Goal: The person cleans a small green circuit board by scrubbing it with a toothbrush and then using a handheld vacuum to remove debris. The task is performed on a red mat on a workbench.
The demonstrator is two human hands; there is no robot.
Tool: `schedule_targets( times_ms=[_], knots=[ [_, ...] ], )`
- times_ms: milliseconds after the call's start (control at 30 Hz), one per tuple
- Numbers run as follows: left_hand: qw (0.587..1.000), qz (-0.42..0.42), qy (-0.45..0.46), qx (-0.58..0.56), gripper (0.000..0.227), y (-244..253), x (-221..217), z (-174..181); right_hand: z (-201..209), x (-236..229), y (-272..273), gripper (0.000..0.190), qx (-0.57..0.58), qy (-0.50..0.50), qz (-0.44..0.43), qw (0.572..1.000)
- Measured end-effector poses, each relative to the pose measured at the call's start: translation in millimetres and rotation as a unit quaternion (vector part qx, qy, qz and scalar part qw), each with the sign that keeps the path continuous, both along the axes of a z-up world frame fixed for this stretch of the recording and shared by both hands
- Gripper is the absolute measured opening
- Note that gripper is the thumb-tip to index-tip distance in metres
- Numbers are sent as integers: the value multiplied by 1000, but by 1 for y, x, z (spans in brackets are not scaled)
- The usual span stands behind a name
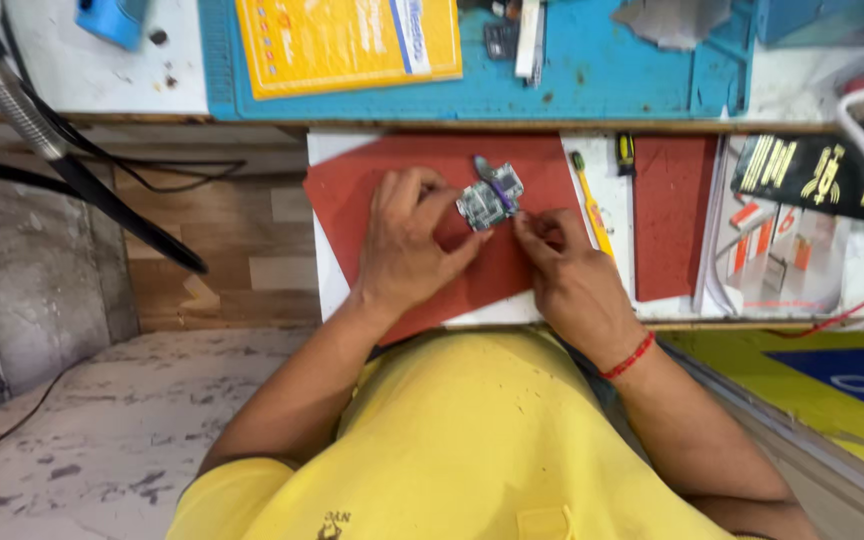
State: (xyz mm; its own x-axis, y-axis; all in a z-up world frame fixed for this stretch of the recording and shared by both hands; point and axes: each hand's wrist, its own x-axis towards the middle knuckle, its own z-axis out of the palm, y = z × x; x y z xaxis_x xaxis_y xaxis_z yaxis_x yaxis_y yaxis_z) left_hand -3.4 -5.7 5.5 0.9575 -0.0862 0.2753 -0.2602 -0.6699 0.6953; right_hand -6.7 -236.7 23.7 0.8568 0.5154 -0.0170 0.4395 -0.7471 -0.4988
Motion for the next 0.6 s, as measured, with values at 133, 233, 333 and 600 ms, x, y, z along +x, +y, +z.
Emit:
schedule_targets(
  times_ms=[133,233,333,600],
  knots=[
    [999,13,-5,-47,53,-2,6,1,10,-4,-8,60,-13,-19,-23,999],
    [998,18,11,-53,59,-2,-3,0,9,-7,-13,56,-28,-6,-61,998],
    [998,16,14,-52,59,0,5,4,14,-2,-11,53,-5,-20,-14,1000],
    [998,21,18,-50,59,-2,1,-1,13,5,-7,54,-73,-21,-84,994]
  ],
)
